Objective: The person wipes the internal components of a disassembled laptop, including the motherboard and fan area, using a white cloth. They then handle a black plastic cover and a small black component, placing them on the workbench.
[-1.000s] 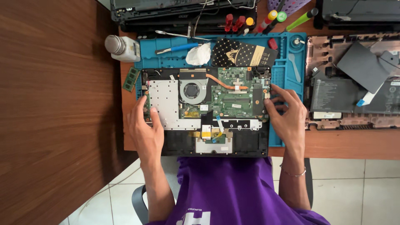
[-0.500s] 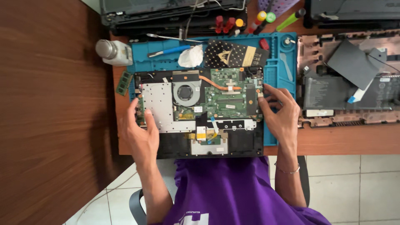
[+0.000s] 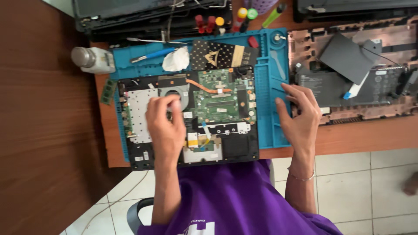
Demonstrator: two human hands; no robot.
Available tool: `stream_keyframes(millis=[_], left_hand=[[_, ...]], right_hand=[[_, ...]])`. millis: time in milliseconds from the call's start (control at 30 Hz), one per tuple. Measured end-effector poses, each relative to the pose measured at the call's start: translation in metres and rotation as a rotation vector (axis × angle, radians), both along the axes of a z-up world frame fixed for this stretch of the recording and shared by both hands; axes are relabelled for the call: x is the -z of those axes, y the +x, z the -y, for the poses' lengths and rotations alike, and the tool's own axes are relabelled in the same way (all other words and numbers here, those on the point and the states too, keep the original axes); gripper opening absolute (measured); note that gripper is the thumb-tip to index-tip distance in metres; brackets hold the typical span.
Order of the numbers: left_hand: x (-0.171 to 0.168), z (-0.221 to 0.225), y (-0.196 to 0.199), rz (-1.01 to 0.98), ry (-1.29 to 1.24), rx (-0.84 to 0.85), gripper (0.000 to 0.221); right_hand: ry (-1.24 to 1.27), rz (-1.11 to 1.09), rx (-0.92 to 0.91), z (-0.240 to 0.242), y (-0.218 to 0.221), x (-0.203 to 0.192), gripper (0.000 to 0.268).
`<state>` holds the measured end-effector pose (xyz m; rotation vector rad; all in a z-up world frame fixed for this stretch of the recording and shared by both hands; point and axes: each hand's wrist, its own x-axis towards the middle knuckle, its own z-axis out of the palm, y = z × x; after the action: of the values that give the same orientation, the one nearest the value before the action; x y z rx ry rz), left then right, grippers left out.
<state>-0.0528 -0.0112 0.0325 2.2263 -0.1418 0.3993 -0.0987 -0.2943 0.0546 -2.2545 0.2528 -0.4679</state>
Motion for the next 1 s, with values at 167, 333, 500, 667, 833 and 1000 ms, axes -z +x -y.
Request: stream_keyframes(millis=[167,333,500,667,833,1000], left_hand=[[-0.008,0.043,0.006,0.006,0.063,0.113,0.007],[-0.012,0.066,0.006,0.006,-0.04,0.204,0.009],[-0.012,0.081,0.005,0.004,0.01,0.261,0.01],[-0.012,0.098,0.006,0.061,-0.02,0.331,0.01],[-0.017,0.121,0.01,0.074,-0.018,0.403,0.011],[-0.018,0.151,0.015,-0.017,-0.14,0.463,0.017]], right_hand=[[0.059,0.037,0.011,0.016,-0.004,0.001,0.031],[-0.025,0.074,0.027,0.03,-0.007,0.003,0.029],[-0.024,0.104,0.032,0.047,-0.006,0.009,0.03],[-0.056,0.126,0.057,0.061,-0.004,0.013,0.029],[-0.094,0.163,0.127,0.085,0.0,0.01,0.027],[-0.096,0.138,0.206,0.116,-0.001,0.006,0.029]])
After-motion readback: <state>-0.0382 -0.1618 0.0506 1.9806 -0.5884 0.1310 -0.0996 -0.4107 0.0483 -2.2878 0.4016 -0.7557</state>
